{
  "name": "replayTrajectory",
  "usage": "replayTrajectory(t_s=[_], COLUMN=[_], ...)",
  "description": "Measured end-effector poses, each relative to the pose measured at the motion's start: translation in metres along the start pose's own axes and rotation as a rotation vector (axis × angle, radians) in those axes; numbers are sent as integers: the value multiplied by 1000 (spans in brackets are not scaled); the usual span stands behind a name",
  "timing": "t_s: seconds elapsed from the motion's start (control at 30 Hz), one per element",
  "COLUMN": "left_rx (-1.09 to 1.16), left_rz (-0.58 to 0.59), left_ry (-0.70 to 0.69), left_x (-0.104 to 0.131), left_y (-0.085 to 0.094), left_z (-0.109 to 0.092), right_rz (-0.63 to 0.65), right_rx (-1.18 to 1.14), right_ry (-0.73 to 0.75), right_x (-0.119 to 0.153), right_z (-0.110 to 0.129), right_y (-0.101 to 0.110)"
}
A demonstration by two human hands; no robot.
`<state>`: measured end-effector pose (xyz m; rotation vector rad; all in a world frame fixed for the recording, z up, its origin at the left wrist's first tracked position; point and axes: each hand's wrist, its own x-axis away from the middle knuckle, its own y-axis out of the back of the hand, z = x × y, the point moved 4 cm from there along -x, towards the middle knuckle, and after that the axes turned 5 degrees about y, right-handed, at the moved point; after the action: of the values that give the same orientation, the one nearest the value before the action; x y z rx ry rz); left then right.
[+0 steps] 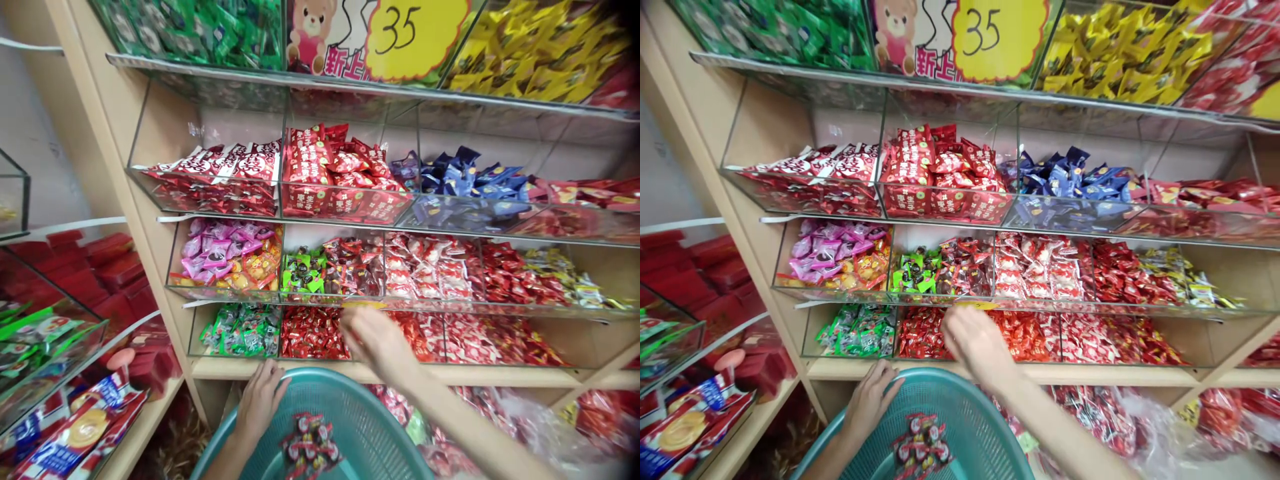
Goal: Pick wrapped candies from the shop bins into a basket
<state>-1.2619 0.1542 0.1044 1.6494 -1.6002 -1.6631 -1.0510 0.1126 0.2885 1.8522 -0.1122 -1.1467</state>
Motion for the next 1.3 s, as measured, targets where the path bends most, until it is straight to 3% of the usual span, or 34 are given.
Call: replayTrajectory(t_s=[0.13,0.23,0.33,0.5,0.63,0.8,0.9,1.0,1.17,1.3], left_rx=[-4,-14,-20,-15,-17,-15,-23,-33,-26,-38], left_rz=[-3,-21,-43,-65,-41,-2,24,31,1,5], left_ry=[0,5,1,-1,2,6,11,11,-5,0], left_x=[0,2,2,2,3,2,1,1,1,1], left_y=[1,3,4,4,3,4,3,1,3,4], left_z=[-1,0,1,1,2,-1,-4,-6,-8,-10], right_rz=[23,140,251,230,110,-22,81,223,349,408], right_rx=[428,600,646,666,653,328,-14,-220,-335,-294], right_ry=[-46,-73,-108,-97,-94,-58,-57,-128,-278,-320], right_x=[-48,-63,-64,-63,-60,-28,9,50,98,115], right_z=[-57,-82,-93,-95,-88,-35,9,40,51,52], right_y=[32,30,21,19,36,47,20,-27,-96,-118])
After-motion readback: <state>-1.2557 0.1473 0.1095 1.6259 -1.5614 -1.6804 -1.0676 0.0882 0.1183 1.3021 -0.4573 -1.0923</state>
